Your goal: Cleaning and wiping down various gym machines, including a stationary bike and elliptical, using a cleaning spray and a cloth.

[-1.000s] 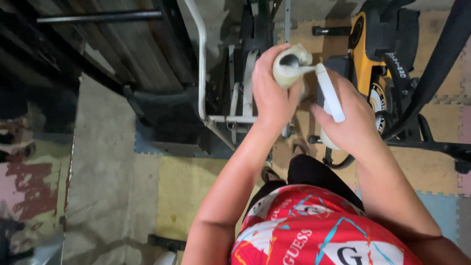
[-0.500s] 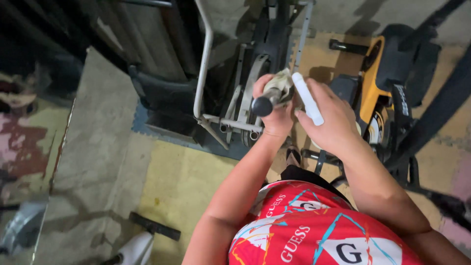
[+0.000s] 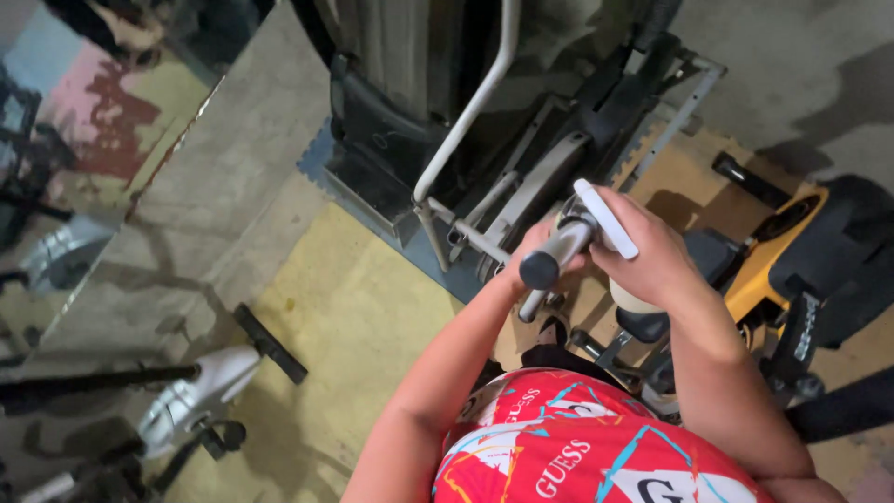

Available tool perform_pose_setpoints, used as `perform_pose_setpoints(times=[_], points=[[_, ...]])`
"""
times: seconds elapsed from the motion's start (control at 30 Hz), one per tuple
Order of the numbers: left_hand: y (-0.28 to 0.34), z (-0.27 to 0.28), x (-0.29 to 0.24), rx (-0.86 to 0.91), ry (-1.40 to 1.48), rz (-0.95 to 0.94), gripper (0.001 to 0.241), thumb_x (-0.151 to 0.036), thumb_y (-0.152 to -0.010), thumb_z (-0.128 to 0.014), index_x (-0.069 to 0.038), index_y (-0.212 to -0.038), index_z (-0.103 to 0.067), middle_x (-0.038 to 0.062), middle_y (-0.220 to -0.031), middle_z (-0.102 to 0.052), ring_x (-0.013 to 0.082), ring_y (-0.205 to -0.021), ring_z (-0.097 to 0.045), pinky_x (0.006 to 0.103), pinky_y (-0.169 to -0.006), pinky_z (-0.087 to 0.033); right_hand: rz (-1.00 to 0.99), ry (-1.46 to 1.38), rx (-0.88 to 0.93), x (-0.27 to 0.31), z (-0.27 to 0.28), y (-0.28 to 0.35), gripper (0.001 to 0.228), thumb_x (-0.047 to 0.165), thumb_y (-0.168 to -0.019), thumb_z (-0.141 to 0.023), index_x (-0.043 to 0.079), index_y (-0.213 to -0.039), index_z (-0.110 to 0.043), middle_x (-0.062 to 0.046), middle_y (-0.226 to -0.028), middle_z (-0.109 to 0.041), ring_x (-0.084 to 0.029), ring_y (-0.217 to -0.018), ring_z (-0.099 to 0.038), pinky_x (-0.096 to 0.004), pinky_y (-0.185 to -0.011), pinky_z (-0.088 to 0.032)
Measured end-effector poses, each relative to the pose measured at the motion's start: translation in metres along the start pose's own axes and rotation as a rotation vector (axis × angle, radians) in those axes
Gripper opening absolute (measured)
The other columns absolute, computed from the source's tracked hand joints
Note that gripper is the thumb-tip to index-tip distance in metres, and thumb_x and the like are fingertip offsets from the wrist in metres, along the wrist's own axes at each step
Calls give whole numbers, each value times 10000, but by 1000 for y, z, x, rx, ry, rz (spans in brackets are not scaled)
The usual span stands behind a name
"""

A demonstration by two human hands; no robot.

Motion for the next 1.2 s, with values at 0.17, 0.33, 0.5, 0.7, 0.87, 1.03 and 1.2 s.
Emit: perform_pose_setpoints(times=[0.17,0.33,0.5,0.7,0.87,1.03,1.2], points=[[20,-13,-13,-213,-82,-69,593,-292,-802,-848,-81,-1307,-619,45,-1174,-691,189,-1095,-627,365,-1013,-525,2,-125,67,-23,-15,-9,739,33,-760,-751,73,-1460,-519,-152,-1282,-683,-278,-1210,-663,-378,-980,-519],[35,-14,-65,-639,-343,-67,502,-236,-916,-758,-93,-1369,-596,131,-1288,-672,340,-1213,-672,395,-1069,-518,96,-473,76,5,7,-11,696,-6,-802,-680,42,-1476,-515,-83,-1364,-648,-183,-1278,-605,-323,-1077,-464],[19,-22,-94,-603,-558,-209,542,-251,-857,-757,-106,-1349,-581,137,-1213,-662,368,-1175,-641,432,-1021,-524,9,-504,46,2,27,-1,695,-21,-816,-697,61,-1492,-555,-75,-1393,-652,-175,-1239,-607,-307,-1035,-481],[8,-11,-54,-532,-599,-50,499,-299,-818,-795,-147,-1255,-608,116,-1119,-704,369,-1054,-681,447,-901,-544,97,-292,-23,4,6,2,636,3,-830,-738,26,-1442,-566,-82,-1343,-650,-165,-1230,-624,-297,-1040,-488],[23,-8,-28,-478,-636,-20,587,-277,-711,-820,-152,-1242,-604,113,-1108,-699,368,-1056,-679,439,-900,-555,31,-331,-71,-34,-17,6,579,31,-873,-742,3,-1426,-572,-82,-1332,-670,-153,-1234,-630,-295,-1068,-481],[34,-5,-25,-521,-647,-82,602,-276,-735,-850,-151,-1271,-605,116,-1127,-701,362,-1080,-683,432,-936,-561,-144,-571,-124,-66,-33,16,595,29,-883,-755,17,-1447,-569,-48,-1312,-660,-137,-1195,-626,-292,-1057,-487],[61,0,-3,-507,-626,-15,673,-234,-686,-855,-110,-1284,-574,154,-1152,-679,399,-1096,-647,459,-930,-530,-308,-600,-161,-115,-54,39,642,-6,-833,-763,39,-1438,-552,-22,-1236,-645,-121,-1088,-626,-283,-938,-502]])
Point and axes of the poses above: each hand's wrist, its own y-axis away from the middle knuckle, its own z-axis out of the back of the hand, x = y × z, the point moved 10 cm from there along -y, towards the middle knuckle
